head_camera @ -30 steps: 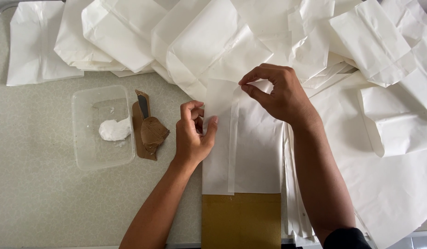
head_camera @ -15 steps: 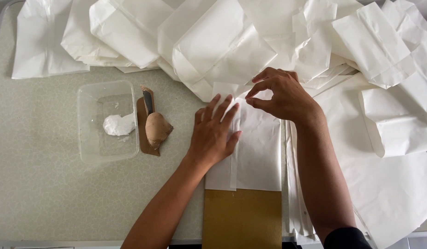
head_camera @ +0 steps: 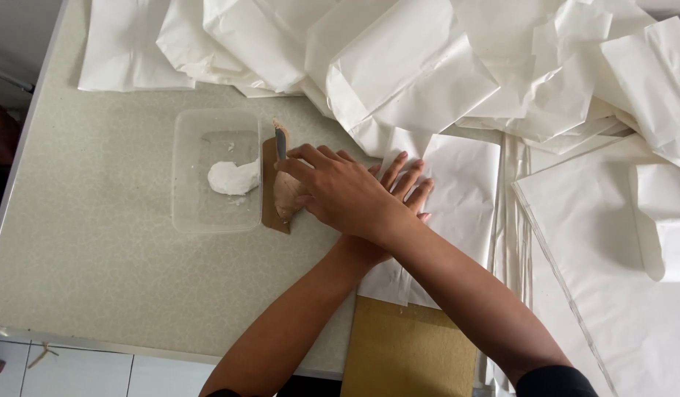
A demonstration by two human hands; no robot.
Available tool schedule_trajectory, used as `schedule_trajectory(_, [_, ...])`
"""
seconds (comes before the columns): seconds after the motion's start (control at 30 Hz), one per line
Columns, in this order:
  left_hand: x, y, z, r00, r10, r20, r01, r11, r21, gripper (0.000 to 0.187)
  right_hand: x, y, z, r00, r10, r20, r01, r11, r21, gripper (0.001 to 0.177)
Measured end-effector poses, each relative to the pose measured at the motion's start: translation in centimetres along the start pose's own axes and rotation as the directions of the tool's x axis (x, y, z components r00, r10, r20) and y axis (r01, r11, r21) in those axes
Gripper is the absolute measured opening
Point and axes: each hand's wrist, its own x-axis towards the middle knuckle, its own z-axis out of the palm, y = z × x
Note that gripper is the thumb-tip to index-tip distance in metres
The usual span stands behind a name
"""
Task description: Folding and gluing white paper around a cardboard template to create a paper bag.
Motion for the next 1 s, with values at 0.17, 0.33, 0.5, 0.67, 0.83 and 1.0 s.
schedule_trajectory(0.17, [0.0,0.4,1.4,0.995,-0.03,-0.097,0.024,0.998,-0.061,0.056,2.1,0.8,1.3,0.998,-0.048,0.03,0.052,0.988,-0.145,0.048])
schedule_trajectory(0.33, [0.3,-0.6,-0.3,0.997,-0.027,-0.077,0.023,0.998,-0.056,0.058,1.2,0.8,-0.3,0.994,-0.088,-0.059,0.09,0.995,0.033,0.024])
schedule_trajectory(0.5, [2.2,1.2,-8.5,0.991,-0.131,0.011,0.131,0.989,-0.072,0.017,-3.3,2.6,-5.3,0.975,0.066,-0.214,0.032,0.903,0.427,0.015])
schedule_trajectory(0.67, [1.2,1.3,-3.5,0.974,-0.216,-0.071,0.187,0.939,-0.29,0.01,-9.1,6.5,-9.6,0.885,0.338,-0.32,-0.242,0.921,0.304,0.017])
schedule_trajectory(0.83, [3.3,0.3,-7.3,0.963,-0.258,0.081,0.262,0.807,-0.529,0.012,-12.1,9.9,-10.4,0.79,0.484,-0.376,-0.402,0.873,0.277,0.015])
schedule_trajectory(1.0, [5.4,-0.1,-7.9,0.936,-0.347,0.055,0.323,0.786,-0.527,0.017,-13.5,11.8,-10.4,0.781,0.507,-0.364,-0.411,0.857,0.311,0.014])
